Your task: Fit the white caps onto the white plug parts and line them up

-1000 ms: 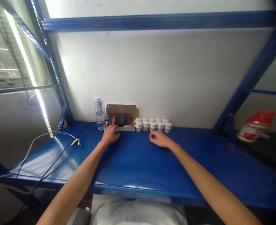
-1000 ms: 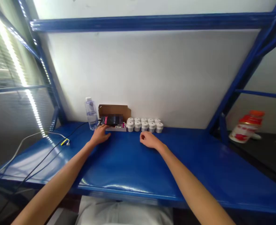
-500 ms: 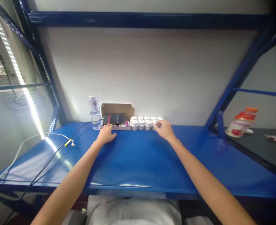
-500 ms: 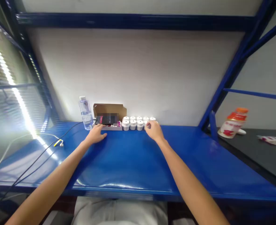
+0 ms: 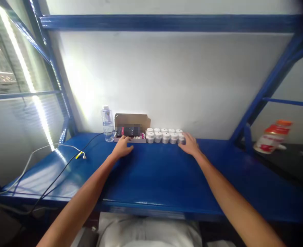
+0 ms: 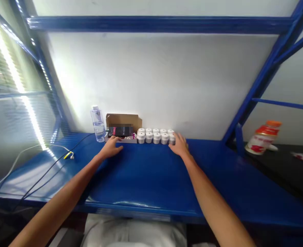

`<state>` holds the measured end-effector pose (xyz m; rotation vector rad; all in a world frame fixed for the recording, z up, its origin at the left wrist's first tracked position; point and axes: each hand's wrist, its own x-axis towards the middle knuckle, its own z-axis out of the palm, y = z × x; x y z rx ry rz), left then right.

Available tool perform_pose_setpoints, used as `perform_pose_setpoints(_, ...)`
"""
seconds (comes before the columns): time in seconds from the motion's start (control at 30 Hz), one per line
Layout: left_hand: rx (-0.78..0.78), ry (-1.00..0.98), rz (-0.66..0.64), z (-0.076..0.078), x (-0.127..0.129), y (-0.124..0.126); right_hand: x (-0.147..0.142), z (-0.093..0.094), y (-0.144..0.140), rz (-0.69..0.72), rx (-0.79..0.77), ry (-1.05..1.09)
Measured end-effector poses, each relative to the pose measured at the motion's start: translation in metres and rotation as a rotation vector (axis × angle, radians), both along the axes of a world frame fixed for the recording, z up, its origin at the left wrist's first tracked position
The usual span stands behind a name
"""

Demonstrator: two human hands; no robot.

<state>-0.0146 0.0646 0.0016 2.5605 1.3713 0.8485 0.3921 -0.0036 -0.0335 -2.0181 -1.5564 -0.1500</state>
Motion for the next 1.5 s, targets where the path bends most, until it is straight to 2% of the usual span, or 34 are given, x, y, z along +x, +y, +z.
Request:
perform_pose_setpoints(0.2,-0.057,0.003,-0.014,0.003,0.003,-0.008,0.0,0.021,-0.012,-0.108,-0.064,0.1)
perform_pose_setpoints(0.33,-0.065,0.016,-0.108,0.005,0.007,-0.016,-0.023,0.036,-0.017,0.108,-0.133,0.163)
perform_pose_setpoints(0.43,-0.122,0.021,-0.312,0.01,0.016,-0.032,-0.063,0.039,-0.016,0.28,-0.2,0.265)
perform_pose_setpoints(0.5,-0.155,-0.027,-0.437,0.015,0.025,-0.046,-0.096,0.038,-0.017,0.39,-0.255,0.401)
perform_pose_setpoints(0.63,-0.157,-0.099,-0.484,0.022,0.041,-0.071,-0.146,0.033,-0.024,0.602,-0.264,0.853)
perform_pose_setpoints(0.77,-0.04,-0.099,-0.475,0.026,0.044,-0.085,-0.161,0.037,-0.031,0.626,-0.25,1.246)
perform_pose_setpoints(0.87,0.073,-0.066,-0.44,0.028,0.044,-0.09,-0.162,0.041,-0.036,0.676,-0.365,1.408)
perform_pose_setpoints(1.0,0.174,0.056,-0.448,0.026,0.047,-0.094,-0.162,0.042,-0.038,0.696,-0.632,1.404)
perform_pose_setpoints(1.1,0.275,0.147,-0.491,0.024,0.051,-0.095,-0.16,0.043,-0.038,0.669,-0.71,1.41)
perform_pose_setpoints(1.23,0.332,0.171,-0.5,0.023,0.051,-0.094,-0.159,0.042,-0.036,0.687,-0.623,1.416)
perform_pose_setpoints(1.5,0.246,0.122,-0.448,0.025,0.049,-0.096,-0.162,0.037,-0.038,0.676,-0.493,1.202)
